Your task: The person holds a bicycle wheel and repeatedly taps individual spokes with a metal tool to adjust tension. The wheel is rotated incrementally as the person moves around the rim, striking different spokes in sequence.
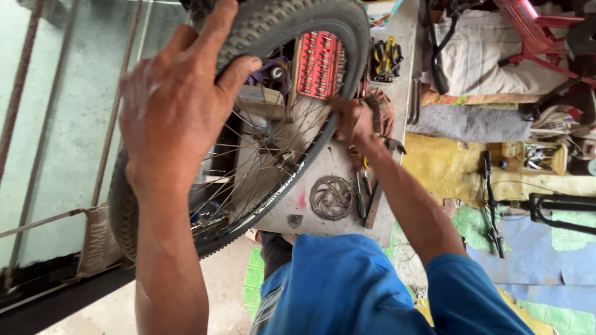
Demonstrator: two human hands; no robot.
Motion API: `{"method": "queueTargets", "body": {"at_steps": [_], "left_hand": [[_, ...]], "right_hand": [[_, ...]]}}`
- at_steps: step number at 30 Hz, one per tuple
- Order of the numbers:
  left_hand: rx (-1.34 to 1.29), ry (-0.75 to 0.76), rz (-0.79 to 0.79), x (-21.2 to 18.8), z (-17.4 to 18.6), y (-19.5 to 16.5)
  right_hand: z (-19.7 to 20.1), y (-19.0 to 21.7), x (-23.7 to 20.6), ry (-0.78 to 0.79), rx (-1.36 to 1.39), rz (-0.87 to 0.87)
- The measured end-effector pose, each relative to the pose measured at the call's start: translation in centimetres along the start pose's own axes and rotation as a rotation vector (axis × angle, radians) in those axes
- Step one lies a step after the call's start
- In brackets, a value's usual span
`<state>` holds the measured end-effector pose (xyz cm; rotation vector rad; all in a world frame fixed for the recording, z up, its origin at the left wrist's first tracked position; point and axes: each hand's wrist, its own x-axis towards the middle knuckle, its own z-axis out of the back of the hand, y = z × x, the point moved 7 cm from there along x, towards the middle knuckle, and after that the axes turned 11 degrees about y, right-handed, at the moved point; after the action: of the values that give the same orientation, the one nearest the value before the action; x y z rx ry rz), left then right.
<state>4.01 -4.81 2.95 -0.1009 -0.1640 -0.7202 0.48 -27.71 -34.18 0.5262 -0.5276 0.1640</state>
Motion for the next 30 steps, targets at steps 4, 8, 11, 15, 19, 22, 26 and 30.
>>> {"method": "queueTargets", "body": {"at_steps": [4,8,11,15,19,22,26,30], "left_hand": [[0.021,0.007,0.024,-0.1,-0.2,0.1],[-0.010,0.020,0.034,0.2,-0.1,0.4],[-0.030,0.020,0.025,0.4,0.2,0.3],[0.000,0.013,-0.002,0.5,0.3,-0.2],[0.029,-0.044,-0.007,0.1,0.4,-0.3],[0.008,-0.006,0.019,-0.1,-0.1,0.1],[0.002,-0.008,0.004,-0.2,-0.2,0.6],[-0.016,-0.005,-0.012,-0.2,-0.2,0.5]], "right_hand": [[-0.7,-2.1,1.1,0.100,0.015,-0.203],[-2.7,5.2,-1.2,0.142,0.142,0.006],[-3.3,7.3,-3.2,0.097,0.384,-0.020],[-2.6,2.7,-2.0,0.166,0.273,-0.112],[0.3,-1.6,1.2,0.072,0.084,-0.098],[-0.8,-0.6,0.8,0.206,0.156,-0.264],[-2.4,6.9,-2.1,0.129,0.350,-0.090],[-4.3,6.1,-2.2,0.305,0.294,-0.013]]}}
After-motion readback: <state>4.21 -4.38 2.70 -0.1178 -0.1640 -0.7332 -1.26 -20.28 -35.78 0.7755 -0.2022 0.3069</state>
